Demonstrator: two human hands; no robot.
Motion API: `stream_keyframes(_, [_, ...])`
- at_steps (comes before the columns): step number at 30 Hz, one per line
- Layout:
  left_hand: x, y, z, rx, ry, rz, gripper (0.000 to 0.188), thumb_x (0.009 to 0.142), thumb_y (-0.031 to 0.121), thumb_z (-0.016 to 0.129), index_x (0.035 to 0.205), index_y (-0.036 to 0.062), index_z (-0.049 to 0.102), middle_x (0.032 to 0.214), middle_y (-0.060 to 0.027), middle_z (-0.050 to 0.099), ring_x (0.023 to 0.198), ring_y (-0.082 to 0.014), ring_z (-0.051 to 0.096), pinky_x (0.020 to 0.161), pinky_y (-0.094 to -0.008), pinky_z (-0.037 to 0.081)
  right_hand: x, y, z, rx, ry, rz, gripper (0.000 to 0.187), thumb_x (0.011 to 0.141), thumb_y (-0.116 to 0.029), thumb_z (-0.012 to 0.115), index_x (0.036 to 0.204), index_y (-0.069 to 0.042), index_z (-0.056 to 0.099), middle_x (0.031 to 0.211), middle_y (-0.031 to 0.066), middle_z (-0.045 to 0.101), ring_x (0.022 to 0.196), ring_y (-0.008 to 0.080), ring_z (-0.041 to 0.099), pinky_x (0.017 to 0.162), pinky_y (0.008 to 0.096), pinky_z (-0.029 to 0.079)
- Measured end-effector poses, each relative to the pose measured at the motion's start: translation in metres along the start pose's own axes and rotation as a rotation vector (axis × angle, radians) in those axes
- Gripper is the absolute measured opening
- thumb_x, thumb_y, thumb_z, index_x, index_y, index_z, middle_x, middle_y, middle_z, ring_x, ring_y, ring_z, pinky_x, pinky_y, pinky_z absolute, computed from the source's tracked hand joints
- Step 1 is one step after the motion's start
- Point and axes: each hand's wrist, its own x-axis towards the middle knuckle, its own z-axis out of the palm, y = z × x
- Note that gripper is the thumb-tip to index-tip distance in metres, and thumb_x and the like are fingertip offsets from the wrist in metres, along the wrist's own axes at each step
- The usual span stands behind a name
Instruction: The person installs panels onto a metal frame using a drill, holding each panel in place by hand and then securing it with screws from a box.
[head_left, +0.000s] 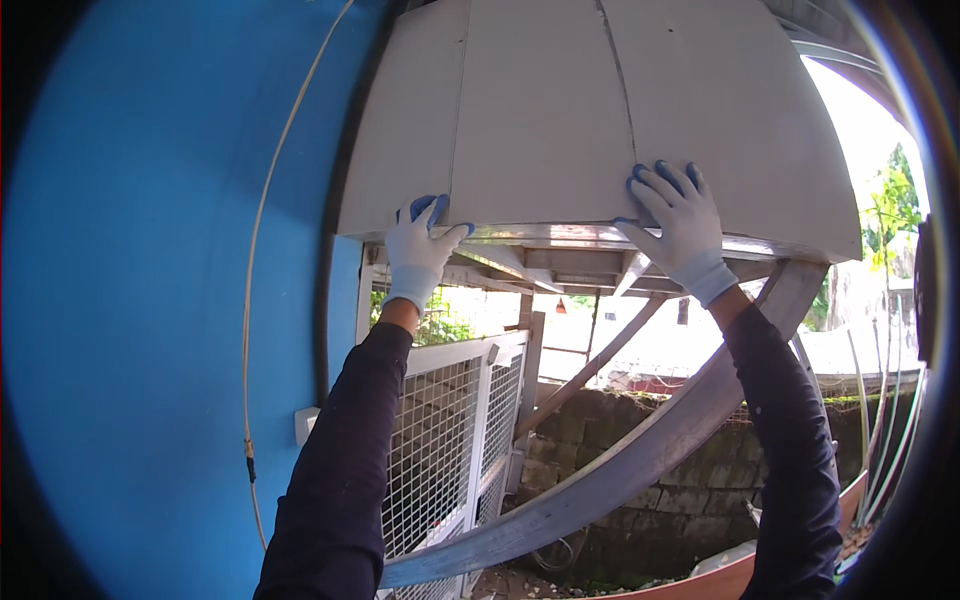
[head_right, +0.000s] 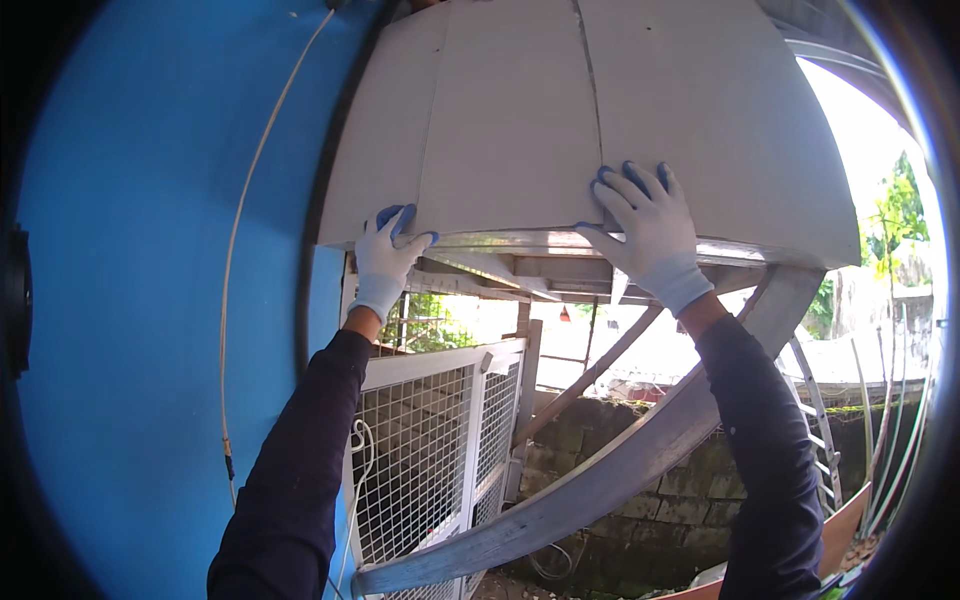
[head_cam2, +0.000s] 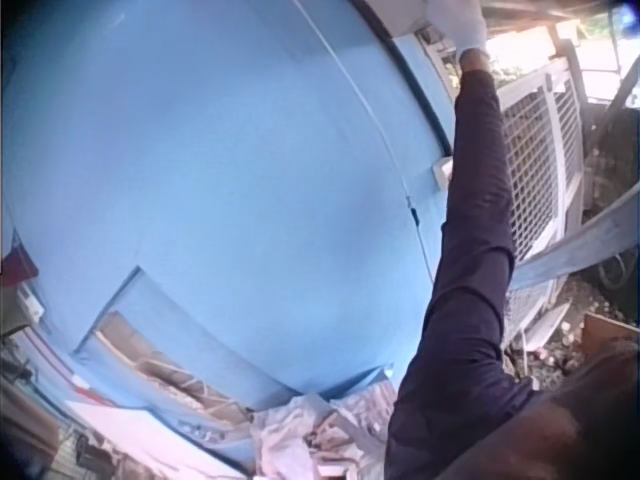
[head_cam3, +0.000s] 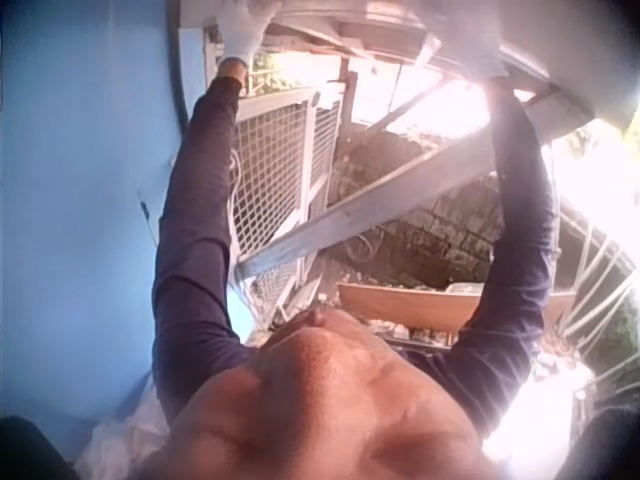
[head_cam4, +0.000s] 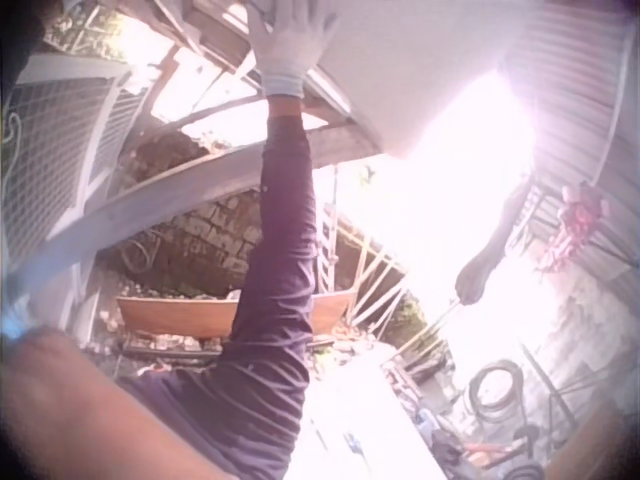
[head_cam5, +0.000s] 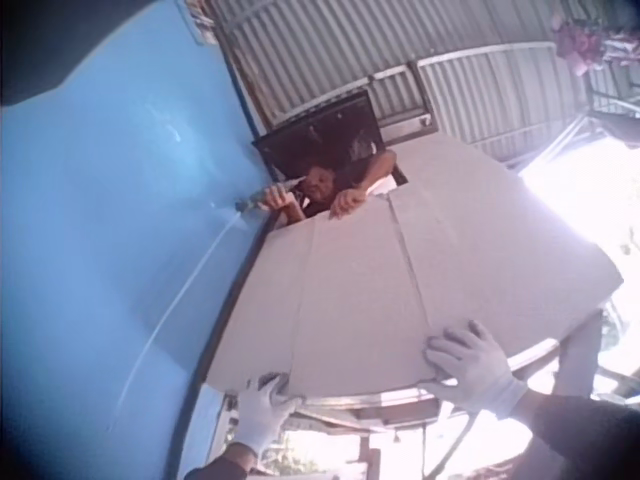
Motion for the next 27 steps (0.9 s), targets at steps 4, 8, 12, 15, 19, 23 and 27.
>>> stream_keyframes(4, [-0.002, -0.011, 0.006, -0.088, -0.003, 0.072, 0.06, 0.088, 0.038, 0.082, 0.137, 0.0055, 0.07, 0.143, -0.0124, 0.062, 0.131, -0.0368, 0.053, 0.109, -0.0477, 0.048, -0.001, -0.002, 0.001, -0.023, 0.022, -0.015, 0.05, 0.09, -0.047, 0.079, 0.124, -0.011, 0.072, 0.138, 0.0059, 0.069, 0.135, 0.0347, 0.059, 0.121, 0.0634, 0.037])
stream_keyframes(8, [-0.004, -0.024, 0.009, 0.077, 0.006, 0.199, 0.056, 0.093, 0.039, 0.076, 0.14, 0.0091, 0.068, 0.148, -0.0064, 0.06, 0.133, -0.0361, 0.053, 0.11, -0.0501, 0.044, -0.002, -0.001, 0.003, -0.002, 0.029, -0.023, 0.047, 0.09, -0.045, 0.079, 0.122, -0.011, 0.073, 0.136, 0.0055, 0.07, 0.133, 0.035, 0.06, 0.121, 0.0626, 0.037])
stream_keyframes(12, [-0.008, -0.023, 0.013, 0.131, 0.015, 0.193, 0.054, 0.096, 0.042, 0.071, 0.142, 0.0127, 0.067, 0.151, -0.0028, 0.058, 0.137, -0.0352, 0.051, 0.114, -0.0547, 0.037, 0.001, -0.012, 0.0, -0.02, 0.038, 0.008, 0.044, 0.091, -0.043, 0.077, 0.12, -0.011, 0.073, 0.134, 0.0065, 0.071, 0.133, 0.0358, 0.06, 0.122, 0.0614, 0.036])
stream_keyframes(15, [-0.008, -0.022, 0.011, 0.114, 0.005, 0.179, 0.056, 0.097, 0.046, 0.07, 0.142, 0.0124, 0.067, 0.15, -0.0039, 0.059, 0.138, -0.0345, 0.05, 0.116, -0.0559, 0.033, 0.0, -0.007, -0.006, 0.002, 0.042, -0.019, 0.041, 0.091, -0.041, 0.076, 0.119, -0.011, 0.073, 0.133, 0.0075, 0.071, 0.132, 0.0367, 0.06, 0.123, 0.0605, 0.036])
stream_keyframes(19, [-0.004, -0.019, 0.002, 0.161, -0.012, 0.221, 0.057, 0.096, 0.048, 0.07, 0.142, 0.0139, 0.068, 0.149, -0.0031, 0.06, 0.136, -0.0327, 0.052, 0.115, -0.0557, 0.033, 0.016, -0.014, -0.019, 0.017, -0.083, 0.006, 0.038, 0.092, -0.039, 0.075, 0.119, -0.012, 0.074, 0.131, 0.0076, 0.071, 0.129, 0.0346, 0.061, 0.122, 0.0579, 0.037])
stream_keyframes(23, [-0.005, -0.033, -0.005, 0.2, 0.023, 0.29, 0.055, 0.096, 0.047, 0.07, 0.141, 0.0146, 0.068, 0.147, -0.003, 0.061, 0.133, -0.0333, 0.053, 0.115, -0.0545, 0.034, 0.075, -0.066, 0.002, 0.15, 0.016, -0.233, 0.035, 0.094, -0.036, 0.074, 0.12, -0.012, 0.073, 0.133, 0.0071, 0.069, 0.129, 0.0292, 0.061, 0.119, 0.053, 0.04])
stream_keyframes(27, [-0.003, -0.034, 0.003, 0.189, 0.059, 0.297, 0.051, 0.095, 0.045, 0.072, 0.136, 0.0148, 0.071, 0.141, -0.0067, 0.063, 0.129, -0.035, 0.055, 0.111, -0.0532, 0.039, 0.148, -0.133, 0.051, 0.147, 0.004, -0.334, 0.045, 0.103, -0.043, 0.06, 0.134, -0.012, 0.067, 0.143, 0.0093, 0.063, 0.135, 0.0268, 0.057, 0.122, 0.0504, 0.036])
